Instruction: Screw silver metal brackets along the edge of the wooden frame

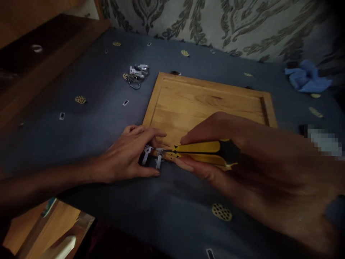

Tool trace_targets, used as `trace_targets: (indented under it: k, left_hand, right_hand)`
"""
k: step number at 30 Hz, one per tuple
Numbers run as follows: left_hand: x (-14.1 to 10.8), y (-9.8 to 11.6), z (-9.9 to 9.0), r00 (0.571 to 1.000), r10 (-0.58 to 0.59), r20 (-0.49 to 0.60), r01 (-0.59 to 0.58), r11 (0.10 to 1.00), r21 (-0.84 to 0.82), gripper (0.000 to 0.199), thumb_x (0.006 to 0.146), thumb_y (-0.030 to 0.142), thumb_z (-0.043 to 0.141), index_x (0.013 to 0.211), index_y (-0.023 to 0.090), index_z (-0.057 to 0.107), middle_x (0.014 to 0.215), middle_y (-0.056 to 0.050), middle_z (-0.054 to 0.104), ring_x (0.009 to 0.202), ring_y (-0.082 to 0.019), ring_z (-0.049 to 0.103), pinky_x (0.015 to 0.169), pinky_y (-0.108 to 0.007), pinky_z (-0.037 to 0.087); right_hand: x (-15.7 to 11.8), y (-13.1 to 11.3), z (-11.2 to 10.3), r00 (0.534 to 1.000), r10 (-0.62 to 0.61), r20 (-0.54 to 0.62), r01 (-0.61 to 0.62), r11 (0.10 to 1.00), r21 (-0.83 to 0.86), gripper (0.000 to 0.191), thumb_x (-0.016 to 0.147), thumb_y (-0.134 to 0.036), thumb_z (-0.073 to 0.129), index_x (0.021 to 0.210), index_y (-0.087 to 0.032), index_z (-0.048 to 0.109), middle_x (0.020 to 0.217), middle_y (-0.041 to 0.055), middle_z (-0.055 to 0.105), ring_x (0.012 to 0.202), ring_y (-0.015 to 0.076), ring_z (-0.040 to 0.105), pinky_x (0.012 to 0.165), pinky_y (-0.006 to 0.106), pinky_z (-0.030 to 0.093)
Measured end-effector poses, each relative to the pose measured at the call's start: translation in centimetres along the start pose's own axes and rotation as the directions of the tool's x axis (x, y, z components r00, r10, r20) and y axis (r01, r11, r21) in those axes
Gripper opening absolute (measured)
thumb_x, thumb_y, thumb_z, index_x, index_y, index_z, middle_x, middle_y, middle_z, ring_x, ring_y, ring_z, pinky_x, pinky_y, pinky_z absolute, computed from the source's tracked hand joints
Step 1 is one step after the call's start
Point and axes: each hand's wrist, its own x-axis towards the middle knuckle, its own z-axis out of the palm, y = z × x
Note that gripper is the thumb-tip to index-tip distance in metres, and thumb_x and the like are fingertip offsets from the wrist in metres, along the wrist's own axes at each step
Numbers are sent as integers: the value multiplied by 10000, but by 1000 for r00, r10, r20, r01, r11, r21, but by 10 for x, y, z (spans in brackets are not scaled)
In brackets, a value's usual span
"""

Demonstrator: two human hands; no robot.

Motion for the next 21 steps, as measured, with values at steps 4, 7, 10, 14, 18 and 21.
trace_targets:
  k: [4,7,10,14,18,21]
  left_hand:
    - [1,-1,0,1000,-9,10,9,1000,-3,714,836,357,858,1457,252,522,1171,-38,740,1190,-331,674,1161,-549,427]
    - [1,-1,0,1000,-18,11,18,1000,-2,716,817,382,872,1442,261,545,1158,-31,738,1168,-331,674,1145,-537,441]
    - [1,0,0,1000,-17,9,17,1000,-5,737,815,380,877,1458,244,543,1153,-37,736,1173,-332,672,1139,-533,447]
    - [1,0,0,1000,-19,3,19,1000,-15,730,807,355,893,1446,255,555,1153,-35,749,1196,-335,677,1164,-543,433]
    - [1,0,1,1000,-8,-4,8,1000,-27,724,804,338,897,1438,274,551,1178,-41,760,1208,-338,686,1168,-567,433]
    - [0,0,0,1000,-6,-4,5,1000,-18,739,809,334,900,1449,265,538,1210,-53,759,1241,-346,682,1170,-575,432]
  right_hand:
    - [5,-7,-4,1000,3,-26,-3,1000,7,150,999,-247,759,1114,-339,785,1010,-1,811,864,191,811,692,257,673]
    - [8,-6,-7,997,-17,-74,20,999,45,230,933,-250,823,1101,-407,819,1002,-38,826,819,195,812,579,248,647]
    - [9,-2,-10,999,14,-40,-12,998,60,223,927,-296,851,1110,-421,829,970,-61,838,736,177,801,471,230,579]
    - [8,0,-4,998,7,-60,-2,996,89,142,950,-334,831,1074,-399,811,911,-62,827,617,168,761,439,264,558]
    - [4,-3,7,979,-17,-201,7,999,-50,250,945,-491,837,847,-310,695,760,-59,747,605,167,728,528,294,583]
    - [2,-6,-3,984,55,-169,-83,983,-165,294,961,-489,801,808,-290,648,742,-33,728,591,185,701,514,331,538]
